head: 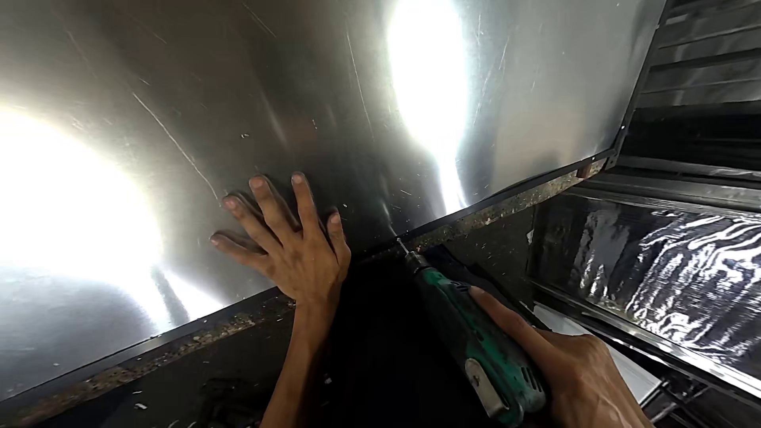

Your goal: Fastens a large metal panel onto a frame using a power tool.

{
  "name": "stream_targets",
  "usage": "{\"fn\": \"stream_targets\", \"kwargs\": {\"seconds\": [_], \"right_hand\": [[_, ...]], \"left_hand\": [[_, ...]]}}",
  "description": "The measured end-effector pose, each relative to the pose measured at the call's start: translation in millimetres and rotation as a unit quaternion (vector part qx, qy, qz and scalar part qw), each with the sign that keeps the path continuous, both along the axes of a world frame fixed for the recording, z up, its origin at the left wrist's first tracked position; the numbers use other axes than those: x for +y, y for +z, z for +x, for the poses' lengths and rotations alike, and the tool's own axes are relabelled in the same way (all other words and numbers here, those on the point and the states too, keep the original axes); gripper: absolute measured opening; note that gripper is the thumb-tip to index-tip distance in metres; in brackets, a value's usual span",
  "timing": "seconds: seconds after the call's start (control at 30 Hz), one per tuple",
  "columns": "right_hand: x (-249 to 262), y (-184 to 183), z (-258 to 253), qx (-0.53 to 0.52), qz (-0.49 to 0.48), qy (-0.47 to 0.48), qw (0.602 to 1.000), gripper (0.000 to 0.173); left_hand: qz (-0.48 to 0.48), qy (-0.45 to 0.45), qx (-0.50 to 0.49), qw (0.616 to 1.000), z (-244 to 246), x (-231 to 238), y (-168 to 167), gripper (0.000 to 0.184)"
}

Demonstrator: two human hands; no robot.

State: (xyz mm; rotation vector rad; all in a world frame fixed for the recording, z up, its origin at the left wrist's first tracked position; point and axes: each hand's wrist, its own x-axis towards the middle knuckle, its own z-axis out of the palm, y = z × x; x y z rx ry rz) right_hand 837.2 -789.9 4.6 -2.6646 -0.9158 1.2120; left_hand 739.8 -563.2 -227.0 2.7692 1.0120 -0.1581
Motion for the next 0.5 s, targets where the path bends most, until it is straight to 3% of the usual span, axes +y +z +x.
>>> {"fn": "stream_targets", "kwargs": {"seconds": [0.13,0.5], "right_hand": [[-0.7,-17.3,-10.5,-0.037,0.017,-0.008,0.999,0.084],[2.5,-16.6,-3.3,-0.024,0.006,-0.001,1.0,0.083]], "left_hand": [[-0.003,0.0,0.001,1.0,-2.4,-1.0,-1.0,0.065],[0.0,-0.002,0.009,1.0,-2.2,-1.0,-2.4,0.063]]}}
